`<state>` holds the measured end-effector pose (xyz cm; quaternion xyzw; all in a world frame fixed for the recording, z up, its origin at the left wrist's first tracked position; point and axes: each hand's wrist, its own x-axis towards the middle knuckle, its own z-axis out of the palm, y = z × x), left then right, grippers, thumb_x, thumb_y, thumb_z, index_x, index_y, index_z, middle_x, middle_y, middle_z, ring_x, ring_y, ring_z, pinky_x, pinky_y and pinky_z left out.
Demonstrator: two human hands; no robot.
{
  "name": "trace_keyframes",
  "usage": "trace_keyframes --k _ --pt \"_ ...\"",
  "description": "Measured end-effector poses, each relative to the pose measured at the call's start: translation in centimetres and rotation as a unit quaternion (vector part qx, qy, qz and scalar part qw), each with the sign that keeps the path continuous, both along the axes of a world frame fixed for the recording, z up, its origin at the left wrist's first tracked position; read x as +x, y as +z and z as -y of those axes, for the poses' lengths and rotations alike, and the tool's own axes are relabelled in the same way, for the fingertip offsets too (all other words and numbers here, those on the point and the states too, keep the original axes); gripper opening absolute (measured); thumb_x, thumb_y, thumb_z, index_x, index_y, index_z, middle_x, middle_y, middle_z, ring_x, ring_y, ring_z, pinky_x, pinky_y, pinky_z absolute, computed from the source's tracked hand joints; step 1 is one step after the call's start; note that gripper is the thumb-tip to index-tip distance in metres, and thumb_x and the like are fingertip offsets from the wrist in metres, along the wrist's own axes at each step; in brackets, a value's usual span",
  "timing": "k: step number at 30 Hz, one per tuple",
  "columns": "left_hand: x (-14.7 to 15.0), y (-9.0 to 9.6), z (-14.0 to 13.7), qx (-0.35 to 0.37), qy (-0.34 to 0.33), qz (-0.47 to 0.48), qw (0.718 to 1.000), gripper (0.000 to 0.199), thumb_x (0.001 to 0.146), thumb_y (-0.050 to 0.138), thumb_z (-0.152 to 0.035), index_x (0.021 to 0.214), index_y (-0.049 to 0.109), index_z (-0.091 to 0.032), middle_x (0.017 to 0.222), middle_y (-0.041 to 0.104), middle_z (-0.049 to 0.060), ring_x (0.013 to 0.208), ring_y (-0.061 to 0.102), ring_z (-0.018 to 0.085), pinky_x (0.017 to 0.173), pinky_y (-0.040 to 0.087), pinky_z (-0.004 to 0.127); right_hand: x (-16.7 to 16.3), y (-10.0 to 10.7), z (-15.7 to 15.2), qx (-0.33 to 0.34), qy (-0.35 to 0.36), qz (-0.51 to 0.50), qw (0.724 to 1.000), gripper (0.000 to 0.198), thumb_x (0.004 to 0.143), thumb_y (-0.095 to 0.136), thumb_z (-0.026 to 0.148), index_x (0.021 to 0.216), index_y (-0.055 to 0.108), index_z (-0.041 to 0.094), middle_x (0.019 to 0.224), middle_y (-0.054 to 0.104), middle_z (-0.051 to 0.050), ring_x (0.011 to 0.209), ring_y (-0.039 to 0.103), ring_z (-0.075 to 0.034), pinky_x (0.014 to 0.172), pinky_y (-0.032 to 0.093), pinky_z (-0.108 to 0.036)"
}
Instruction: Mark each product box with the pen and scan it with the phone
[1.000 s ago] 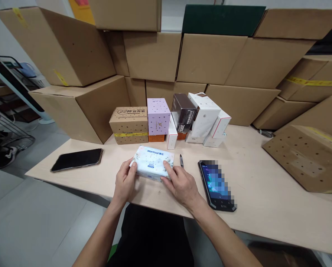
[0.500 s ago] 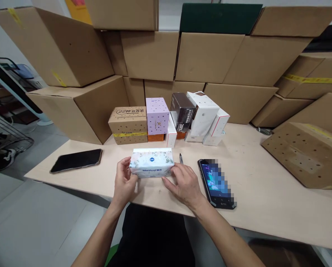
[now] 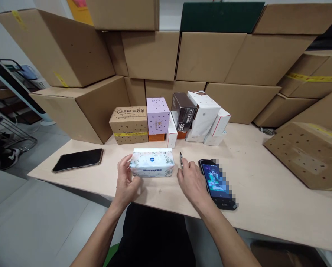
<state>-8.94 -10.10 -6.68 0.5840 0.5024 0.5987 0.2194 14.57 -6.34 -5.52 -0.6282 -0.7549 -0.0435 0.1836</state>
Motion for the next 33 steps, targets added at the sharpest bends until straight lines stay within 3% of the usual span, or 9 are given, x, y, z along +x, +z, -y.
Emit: trace_keyframes --k 4,9,11,15,18,23,26,30,33 --pt "0.1 0.5 0.0 0.019 0.019 -0.072 0.997 0.075 0.068 0.048 0.002 0.137 0.044 -0.029 0.136 0.038 0.010 0.139 0.034 0.028 0.112 0.037 0.051 0.5 -0.3 -0.1 0.017 0.044 -0.077 0.996 0.038 0.089 0.049 0.017 0.123 0.063 0.020 0.077 0.054 -0.005 0.059 0.054 -0.017 0.055 0.039 -0.029" --pt "0.3 0.6 0.3 0.023 0.031 -0.130 0.991 0.066 0.070 0.049 0.003 0.130 0.051 -0.026 0.141 0.031 0.012 0.138 0.037 0.031 0.104 0.046 0.051 0.8 0.1 0.0 0.039 0.075 -0.313 0.946 0.028 0.093 0.045 0.026 0.103 0.071 0.021 0.089 0.064 -0.006 0.082 0.064 -0.021 0.074 0.051 -0.034" --pt "0.4 0.6 0.3 0.014 0.028 -0.146 0.989 0.062 0.071 0.050 0.002 0.127 0.054 -0.026 0.143 0.029 0.012 0.132 0.043 0.030 0.100 0.050 0.050 1.0 0.4 0.0 0.011 0.074 -0.438 0.896 0.027 0.092 0.046 0.027 0.101 0.071 0.022 0.089 0.068 -0.006 0.083 0.065 -0.021 0.073 0.052 -0.034" --pt "0.5 0.7 0.4 0.045 0.023 -0.186 0.981 0.058 0.074 0.052 0.000 0.126 0.056 -0.025 0.143 0.029 0.011 0.133 0.042 0.030 0.103 0.049 0.050 1.5 1.3 -0.4 -0.025 0.101 -0.649 0.754 0.024 0.083 0.061 0.026 0.106 0.066 0.023 0.092 0.069 -0.005 0.078 0.065 -0.018 0.071 0.052 -0.033" --pt "0.6 0.8 0.6 0.061 0.022 -0.221 0.973 0.054 0.075 0.054 -0.002 0.126 0.056 -0.024 0.145 0.026 0.012 0.130 0.045 0.029 0.105 0.048 0.050 1.4 2.5 -0.7 0.014 0.113 -0.684 0.720 0.030 0.077 0.073 0.027 0.104 0.060 0.025 0.089 0.066 -0.002 0.075 0.063 -0.015 0.072 0.051 -0.031" --pt "0.8 0.8 0.9 0.092 0.022 -0.278 0.956 0.065 0.076 0.054 -0.002 0.136 0.048 -0.025 0.152 0.022 0.014 0.132 0.044 0.031 0.104 0.049 0.051 -0.1 5.9 -0.8 0.042 0.110 -0.694 0.710 0.020 0.088 0.065 0.038 0.091 0.050 0.025 0.062 0.057 0.005 0.058 0.054 -0.012 0.059 0.044 -0.026" --pt "0.9 0.7 1.0 0.125 0.021 -0.318 0.939 0.074 0.074 0.053 0.000 0.142 0.045 -0.028 0.155 0.023 0.014 0.140 0.035 0.036 0.107 0.045 0.056 -1.4 7.7 -1.1 -0.001 0.155 -0.680 0.717 0.019 0.093 0.054 0.043 0.092 0.055 0.024 0.056 0.058 0.005 0.053 0.053 -0.013 0.055 0.044 -0.026" --pt "0.9 0.6 0.8 0.151 0.011 -0.343 0.927 0.082 0.071 0.050 0.001 0.147 0.039 -0.028 0.154 0.029 0.014 0.140 0.033 0.037 0.109 0.040 0.061 -3.4 8.6 -2.2 -0.088 0.198 -0.595 0.774 0.028 0.091 0.054 0.045 0.101 0.064 0.021 0.077 0.070 -0.002 0.066 0.063 -0.015 0.065 0.051 -0.030" --pt "0.9 0.6 0.7 0.137 0.013 -0.341 0.930 0.084 0.071 0.048 0.002 0.148 0.038 -0.029 0.148 0.036 0.014 0.136 0.038 0.036 0.107 0.042 0.059 -4.6 8.3 -3.2 -0.097 0.183 -0.530 0.822 0.022 0.083 0.065 0.039 0.096 0.063 0.021 0.072 0.069 0.000 0.062 0.061 -0.013 0.062 0.050 -0.026"
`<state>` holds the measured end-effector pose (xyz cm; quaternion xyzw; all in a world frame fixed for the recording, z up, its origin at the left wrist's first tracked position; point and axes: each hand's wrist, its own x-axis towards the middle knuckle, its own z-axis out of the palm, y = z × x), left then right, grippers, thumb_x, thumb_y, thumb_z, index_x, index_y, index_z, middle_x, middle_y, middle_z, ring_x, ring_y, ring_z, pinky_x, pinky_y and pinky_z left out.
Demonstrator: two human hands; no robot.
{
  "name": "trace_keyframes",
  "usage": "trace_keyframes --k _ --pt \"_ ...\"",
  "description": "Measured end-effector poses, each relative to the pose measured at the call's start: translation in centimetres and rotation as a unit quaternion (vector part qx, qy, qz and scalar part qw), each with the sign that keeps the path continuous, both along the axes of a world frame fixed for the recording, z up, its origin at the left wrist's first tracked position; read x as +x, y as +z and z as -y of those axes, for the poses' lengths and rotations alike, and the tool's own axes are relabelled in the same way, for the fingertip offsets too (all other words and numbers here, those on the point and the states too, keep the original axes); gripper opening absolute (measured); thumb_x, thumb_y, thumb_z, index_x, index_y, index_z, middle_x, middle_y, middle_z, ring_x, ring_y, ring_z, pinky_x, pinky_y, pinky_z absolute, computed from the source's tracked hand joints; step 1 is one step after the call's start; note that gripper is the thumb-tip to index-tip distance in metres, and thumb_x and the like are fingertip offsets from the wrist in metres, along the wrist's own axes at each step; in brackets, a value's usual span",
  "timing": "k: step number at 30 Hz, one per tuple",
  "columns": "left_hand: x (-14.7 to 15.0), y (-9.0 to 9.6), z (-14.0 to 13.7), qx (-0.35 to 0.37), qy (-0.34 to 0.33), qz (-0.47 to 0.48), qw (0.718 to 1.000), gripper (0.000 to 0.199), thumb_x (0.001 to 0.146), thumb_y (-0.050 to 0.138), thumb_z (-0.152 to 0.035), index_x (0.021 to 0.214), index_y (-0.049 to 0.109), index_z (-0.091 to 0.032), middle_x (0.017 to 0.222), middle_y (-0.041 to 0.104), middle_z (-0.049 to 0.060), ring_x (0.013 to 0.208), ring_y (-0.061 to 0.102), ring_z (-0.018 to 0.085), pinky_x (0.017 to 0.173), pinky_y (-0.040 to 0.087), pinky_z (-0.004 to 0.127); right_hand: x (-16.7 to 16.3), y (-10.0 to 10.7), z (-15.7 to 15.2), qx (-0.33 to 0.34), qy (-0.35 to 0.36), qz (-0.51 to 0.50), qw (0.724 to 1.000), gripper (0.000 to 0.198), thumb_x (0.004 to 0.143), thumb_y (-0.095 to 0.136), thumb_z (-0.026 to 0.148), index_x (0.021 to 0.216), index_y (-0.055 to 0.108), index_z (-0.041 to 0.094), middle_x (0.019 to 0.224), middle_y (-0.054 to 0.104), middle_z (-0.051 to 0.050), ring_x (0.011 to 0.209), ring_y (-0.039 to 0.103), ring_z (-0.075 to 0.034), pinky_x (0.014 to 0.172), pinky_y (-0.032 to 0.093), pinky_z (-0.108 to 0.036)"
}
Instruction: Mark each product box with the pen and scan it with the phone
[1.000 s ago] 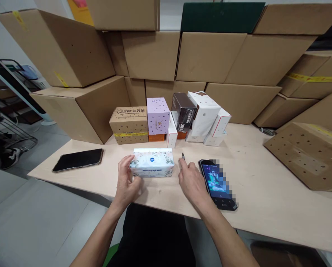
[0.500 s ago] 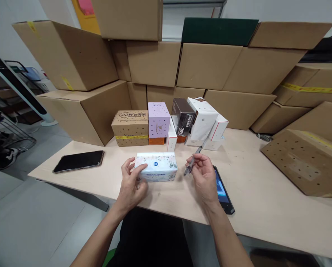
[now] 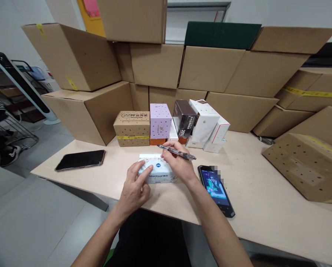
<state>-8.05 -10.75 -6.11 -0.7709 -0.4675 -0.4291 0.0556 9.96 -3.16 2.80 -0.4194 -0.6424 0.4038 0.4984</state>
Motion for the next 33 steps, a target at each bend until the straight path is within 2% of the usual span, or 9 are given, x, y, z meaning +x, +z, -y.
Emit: trace_keyframes --k 5,9,15,21,28,33 --pt "0.13 -0.05 -0.01 -0.002 0.008 0.001 1.000 0.075 0.070 0.049 0.002 0.140 0.047 -0.024 0.142 0.039 0.015 0.132 0.041 0.034 0.105 0.045 0.056 -0.68 -0.87 -0.45 0.003 -0.019 0.025 0.999 0.026 0.089 0.055 0.046 0.079 0.053 0.022 0.060 0.063 0.003 0.049 0.055 -0.011 0.051 0.045 -0.023" --pt "0.18 -0.06 0.02 -0.005 0.006 0.009 1.000 0.073 0.069 0.048 0.003 0.138 0.049 -0.023 0.142 0.038 0.015 0.132 0.040 0.034 0.105 0.046 0.054 -0.66 -1.03 -0.03 0.035 -0.037 0.058 0.997 0.030 0.091 0.052 0.045 0.072 0.050 0.022 0.057 0.059 0.004 0.050 0.052 -0.011 0.053 0.042 -0.023" --pt "0.16 0.02 0.04 -0.012 0.005 0.011 1.000 0.077 0.069 0.048 0.003 0.140 0.044 -0.027 0.142 0.036 0.014 0.131 0.041 0.034 0.103 0.047 0.055 -0.84 -1.04 0.11 0.063 -0.056 0.099 0.991 0.026 0.091 0.051 0.040 0.072 0.051 0.023 0.059 0.058 0.004 0.056 0.051 -0.012 0.056 0.039 -0.024" --pt "0.20 0.01 0.12 -0.016 0.004 0.008 1.000 0.074 0.068 0.048 0.005 0.137 0.048 -0.023 0.141 0.036 0.015 0.132 0.039 0.034 0.104 0.047 0.053 -0.85 -1.06 0.12 0.067 -0.059 0.121 0.989 0.025 0.090 0.051 0.039 0.071 0.051 0.023 0.060 0.057 0.004 0.056 0.049 -0.012 0.057 0.038 -0.025" --pt "0.12 -0.10 0.07 -0.016 0.003 0.017 1.000 0.077 0.068 0.048 0.004 0.139 0.047 -0.026 0.142 0.036 0.014 0.132 0.040 0.034 0.105 0.046 0.054 -0.92 -0.90 -0.09 0.077 -0.058 0.141 0.985 0.025 0.089 0.050 0.037 0.069 0.052 0.022 0.060 0.054 0.004 0.059 0.049 -0.013 0.058 0.038 -0.025" --pt "0.09 -0.11 0.08 -0.018 0.001 0.012 1.000 0.075 0.067 0.049 0.004 0.137 0.049 -0.023 0.143 0.036 0.015 0.133 0.039 0.033 0.106 0.046 0.053 -0.94 -0.82 0.01 0.080 -0.057 0.147 0.984 0.027 0.090 0.049 0.036 0.066 0.050 0.022 0.059 0.052 0.004 0.058 0.048 -0.012 0.058 0.037 -0.025"
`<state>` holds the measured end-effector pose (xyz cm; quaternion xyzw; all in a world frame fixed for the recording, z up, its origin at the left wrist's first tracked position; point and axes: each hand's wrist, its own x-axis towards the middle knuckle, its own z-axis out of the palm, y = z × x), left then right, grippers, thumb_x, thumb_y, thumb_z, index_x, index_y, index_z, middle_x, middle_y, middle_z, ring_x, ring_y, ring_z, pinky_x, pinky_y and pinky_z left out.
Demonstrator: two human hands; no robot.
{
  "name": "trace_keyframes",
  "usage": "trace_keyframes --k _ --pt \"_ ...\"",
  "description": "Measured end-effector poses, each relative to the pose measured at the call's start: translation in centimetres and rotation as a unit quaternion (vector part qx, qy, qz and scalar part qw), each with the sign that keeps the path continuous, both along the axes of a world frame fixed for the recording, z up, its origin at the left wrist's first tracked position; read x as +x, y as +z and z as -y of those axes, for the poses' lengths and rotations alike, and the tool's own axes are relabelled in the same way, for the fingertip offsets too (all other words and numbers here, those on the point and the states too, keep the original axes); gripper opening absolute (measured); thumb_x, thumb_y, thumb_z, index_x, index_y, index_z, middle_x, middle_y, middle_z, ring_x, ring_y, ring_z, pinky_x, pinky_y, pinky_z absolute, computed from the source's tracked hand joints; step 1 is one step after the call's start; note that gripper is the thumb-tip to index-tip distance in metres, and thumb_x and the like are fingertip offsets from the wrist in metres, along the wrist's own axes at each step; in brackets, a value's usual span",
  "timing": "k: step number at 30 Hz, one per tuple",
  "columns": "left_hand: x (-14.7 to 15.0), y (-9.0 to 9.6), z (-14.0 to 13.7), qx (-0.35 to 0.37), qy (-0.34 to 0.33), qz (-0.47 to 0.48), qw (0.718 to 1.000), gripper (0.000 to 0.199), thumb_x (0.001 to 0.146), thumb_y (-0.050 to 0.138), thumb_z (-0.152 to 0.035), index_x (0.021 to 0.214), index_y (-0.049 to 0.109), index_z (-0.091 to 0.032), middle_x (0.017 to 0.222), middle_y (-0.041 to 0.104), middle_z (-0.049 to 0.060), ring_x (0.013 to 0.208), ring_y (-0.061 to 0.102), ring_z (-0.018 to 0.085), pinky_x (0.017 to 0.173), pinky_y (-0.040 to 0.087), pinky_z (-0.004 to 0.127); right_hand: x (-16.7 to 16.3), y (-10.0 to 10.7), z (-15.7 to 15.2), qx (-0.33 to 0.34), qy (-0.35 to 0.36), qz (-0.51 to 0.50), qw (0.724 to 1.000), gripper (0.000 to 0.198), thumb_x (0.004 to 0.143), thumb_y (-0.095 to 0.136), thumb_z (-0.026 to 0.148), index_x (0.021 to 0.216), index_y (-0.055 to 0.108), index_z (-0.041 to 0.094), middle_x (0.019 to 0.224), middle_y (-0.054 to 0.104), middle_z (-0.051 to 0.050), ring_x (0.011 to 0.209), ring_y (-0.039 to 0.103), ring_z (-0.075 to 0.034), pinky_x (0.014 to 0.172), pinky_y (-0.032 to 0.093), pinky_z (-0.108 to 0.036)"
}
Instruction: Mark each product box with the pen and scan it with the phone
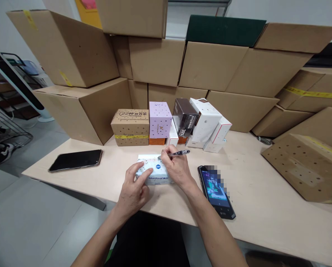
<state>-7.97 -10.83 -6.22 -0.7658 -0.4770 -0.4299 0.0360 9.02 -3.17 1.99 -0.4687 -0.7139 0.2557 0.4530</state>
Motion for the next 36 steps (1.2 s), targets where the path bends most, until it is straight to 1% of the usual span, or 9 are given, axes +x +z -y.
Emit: trace_keyframes --k 13,17,19,23,26,29,31,33,36 --pt "0.1 0.0 0.0 0.008 0.007 -0.006 1.000 0.069 0.069 0.048 0.005 0.134 0.052 -0.019 0.142 0.036 0.016 0.133 0.039 0.033 0.105 0.046 0.052 -0.1 -0.5 0.1 -0.008 -0.005 -0.049 0.999 0.027 0.091 0.052 0.039 0.071 0.052 0.021 0.058 0.056 0.005 0.053 0.049 -0.010 0.055 0.039 -0.023" --pt "0.1 0.1 0.0 0.009 0.009 -0.010 1.000 0.069 0.069 0.049 0.004 0.135 0.052 -0.018 0.142 0.036 0.017 0.133 0.039 0.033 0.106 0.046 0.052 0.8 -0.7 0.0 0.005 -0.071 -0.155 0.985 0.026 0.096 0.046 0.046 0.085 0.051 0.022 0.067 0.060 0.005 0.050 0.051 -0.010 0.050 0.041 -0.023" --pt "0.1 0.1 0.0 0.011 0.010 -0.009 1.000 0.069 0.070 0.049 0.004 0.135 0.051 -0.018 0.143 0.036 0.017 0.133 0.039 0.033 0.106 0.046 0.052 2.3 -0.7 0.3 0.031 -0.115 -0.165 0.979 0.026 0.095 0.049 0.047 0.093 0.055 0.022 0.075 0.063 0.003 0.056 0.055 -0.011 0.055 0.045 -0.024" --pt "0.1 0.3 0.1 0.007 0.013 -0.007 1.000 0.070 0.074 0.051 0.001 0.140 0.047 -0.021 0.145 0.035 0.017 0.135 0.039 0.033 0.106 0.047 0.052 6.3 -1.5 1.7 0.098 -0.144 0.063 0.983 0.024 0.095 0.053 0.039 0.108 0.065 0.023 0.104 0.069 -0.005 0.092 0.065 -0.020 0.083 0.051 -0.034" --pt "0.1 0.3 0.1 0.005 0.015 -0.002 1.000 0.071 0.078 0.052 0.000 0.144 0.043 -0.023 0.147 0.034 0.017 0.136 0.039 0.033 0.106 0.047 0.052 8.3 -3.1 3.0 0.080 -0.117 0.266 0.953 0.036 0.095 0.047 0.021 0.130 0.058 0.020 0.129 0.062 -0.011 0.114 0.059 -0.025 0.093 0.048 -0.039" --pt "0.1 0.1 0.1 0.011 0.014 0.001 1.000 0.070 0.080 0.052 -0.001 0.145 0.041 -0.023 0.148 0.034 0.017 0.137 0.039 0.033 0.107 0.047 0.053 8.2 -4.4 3.7 0.049 -0.104 0.431 0.895 0.056 0.085 0.043 0.001 0.138 0.053 0.016 0.137 0.058 -0.014 0.113 0.056 -0.028 0.090 0.048 -0.039" --pt "0.2 0.1 0.1 0.015 0.016 0.001 1.000 0.070 0.080 0.052 -0.001 0.145 0.041 -0.023 0.148 0.035 0.017 0.137 0.039 0.033 0.108 0.046 0.053 7.4 -4.8 3.7 0.040 -0.086 0.500 0.861 0.058 0.083 0.043 -0.002 0.137 0.055 0.016 0.138 0.058 -0.013 0.107 0.056 -0.028 0.083 0.048 -0.038" --pt "0.2 0.0 0.1 0.017 0.021 -0.001 1.000 0.068 0.080 0.052 -0.001 0.144 0.043 -0.022 0.149 0.035 0.017 0.137 0.039 0.033 0.108 0.046 0.053 6.6 -4.9 3.4 0.031 -0.059 0.531 0.845 0.051 0.084 0.043 -0.001 0.129 0.062 0.018 0.135 0.060 -0.012 0.101 0.055 -0.028 0.078 0.047 -0.037" --pt "0.2 -0.1 0.0 0.017 0.028 -0.007 0.999 0.066 0.081 0.052 -0.001 0.144 0.044 -0.021 0.149 0.034 0.018 0.138 0.039 0.034 0.108 0.047 0.053 5.8 -4.9 2.9 0.027 -0.035 0.536 0.843 0.042 0.087 0.040 0.001 0.112 0.070 0.018 0.128 0.064 -0.012 0.096 0.055 -0.027 0.074 0.045 -0.037"
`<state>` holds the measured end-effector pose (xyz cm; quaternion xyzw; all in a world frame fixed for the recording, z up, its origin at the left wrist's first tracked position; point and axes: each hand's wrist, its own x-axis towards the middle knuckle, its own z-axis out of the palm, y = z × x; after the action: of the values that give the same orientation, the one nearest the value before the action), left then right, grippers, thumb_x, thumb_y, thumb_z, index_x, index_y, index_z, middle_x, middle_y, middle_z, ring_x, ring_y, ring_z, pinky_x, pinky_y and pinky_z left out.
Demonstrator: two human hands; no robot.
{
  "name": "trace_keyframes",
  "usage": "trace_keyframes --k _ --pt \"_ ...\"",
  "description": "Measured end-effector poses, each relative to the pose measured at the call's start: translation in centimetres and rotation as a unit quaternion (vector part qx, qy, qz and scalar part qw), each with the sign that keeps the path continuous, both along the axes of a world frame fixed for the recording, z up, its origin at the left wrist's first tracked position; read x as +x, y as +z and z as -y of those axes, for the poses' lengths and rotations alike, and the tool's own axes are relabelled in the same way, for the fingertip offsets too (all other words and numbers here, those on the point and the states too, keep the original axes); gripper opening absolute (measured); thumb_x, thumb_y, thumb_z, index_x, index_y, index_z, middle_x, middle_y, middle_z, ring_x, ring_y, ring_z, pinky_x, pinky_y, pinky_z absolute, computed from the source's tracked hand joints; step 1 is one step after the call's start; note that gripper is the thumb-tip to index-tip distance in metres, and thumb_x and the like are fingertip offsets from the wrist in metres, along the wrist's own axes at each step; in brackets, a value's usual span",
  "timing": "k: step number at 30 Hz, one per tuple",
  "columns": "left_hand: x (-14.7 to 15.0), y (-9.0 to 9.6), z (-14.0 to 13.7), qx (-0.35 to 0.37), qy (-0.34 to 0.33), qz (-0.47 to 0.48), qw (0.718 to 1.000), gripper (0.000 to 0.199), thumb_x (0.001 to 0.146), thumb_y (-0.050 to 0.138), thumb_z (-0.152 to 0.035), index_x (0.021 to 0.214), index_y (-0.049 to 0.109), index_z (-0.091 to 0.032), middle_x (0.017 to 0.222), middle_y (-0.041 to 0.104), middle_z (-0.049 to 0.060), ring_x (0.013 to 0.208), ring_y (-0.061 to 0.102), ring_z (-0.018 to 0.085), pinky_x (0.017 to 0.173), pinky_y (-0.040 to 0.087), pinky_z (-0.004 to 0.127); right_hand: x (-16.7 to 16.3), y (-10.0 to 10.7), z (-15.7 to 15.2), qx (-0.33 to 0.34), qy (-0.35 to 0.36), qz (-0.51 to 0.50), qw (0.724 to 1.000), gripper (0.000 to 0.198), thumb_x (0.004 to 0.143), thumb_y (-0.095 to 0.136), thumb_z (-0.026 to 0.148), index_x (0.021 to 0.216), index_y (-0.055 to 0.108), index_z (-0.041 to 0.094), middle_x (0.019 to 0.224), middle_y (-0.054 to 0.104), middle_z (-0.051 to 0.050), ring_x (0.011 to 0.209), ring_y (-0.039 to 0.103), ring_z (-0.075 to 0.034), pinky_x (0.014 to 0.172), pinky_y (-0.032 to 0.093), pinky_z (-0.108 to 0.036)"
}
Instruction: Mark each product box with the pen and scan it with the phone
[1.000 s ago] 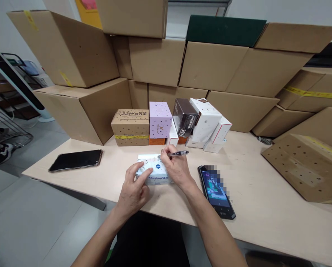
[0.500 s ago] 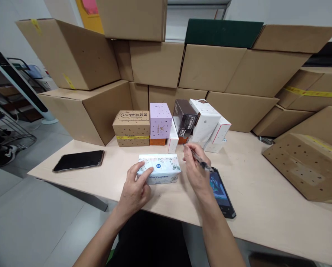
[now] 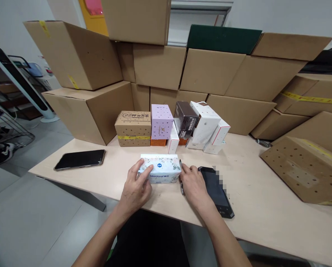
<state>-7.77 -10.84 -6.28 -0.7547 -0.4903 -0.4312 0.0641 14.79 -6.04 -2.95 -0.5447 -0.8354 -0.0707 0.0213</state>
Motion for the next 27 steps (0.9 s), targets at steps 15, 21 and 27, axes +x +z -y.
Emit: trace_keyframes --k 15,21,27 --pt "-0.2 -0.1 0.5 0.095 0.066 0.057 0.992 0.069 0.078 0.058 -0.002 0.143 0.044 -0.023 0.142 0.036 0.018 0.130 0.044 0.035 0.099 0.049 0.054 7.5 -4.2 7.7 0.155 -0.275 -0.174 0.933 0.091 0.089 0.036 0.074 0.147 0.040 0.004 0.131 0.051 -0.031 0.123 0.048 -0.045 0.097 0.041 -0.059" --pt "-0.3 -0.2 1.6 0.134 0.006 0.106 0.985 0.055 0.078 0.059 -0.001 0.128 0.053 -0.021 0.113 0.053 0.011 0.102 0.056 0.024 0.083 0.055 0.038 6.7 -6.2 8.0 0.170 -0.283 -0.200 0.923 0.089 0.086 0.041 0.073 0.145 0.043 0.007 0.121 0.056 -0.027 0.113 0.053 -0.042 0.093 0.042 -0.060" --pt "3.4 -0.2 2.8 -0.015 -0.144 0.184 0.972 0.032 0.084 0.053 -0.005 0.113 0.059 -0.017 0.095 0.064 0.009 0.088 0.062 0.020 0.076 0.055 0.032 5.7 -6.0 6.8 0.217 -0.268 -0.220 0.913 0.076 0.089 0.046 0.059 0.141 0.048 0.003 0.109 0.060 -0.027 0.099 0.056 -0.039 0.087 0.042 -0.059"
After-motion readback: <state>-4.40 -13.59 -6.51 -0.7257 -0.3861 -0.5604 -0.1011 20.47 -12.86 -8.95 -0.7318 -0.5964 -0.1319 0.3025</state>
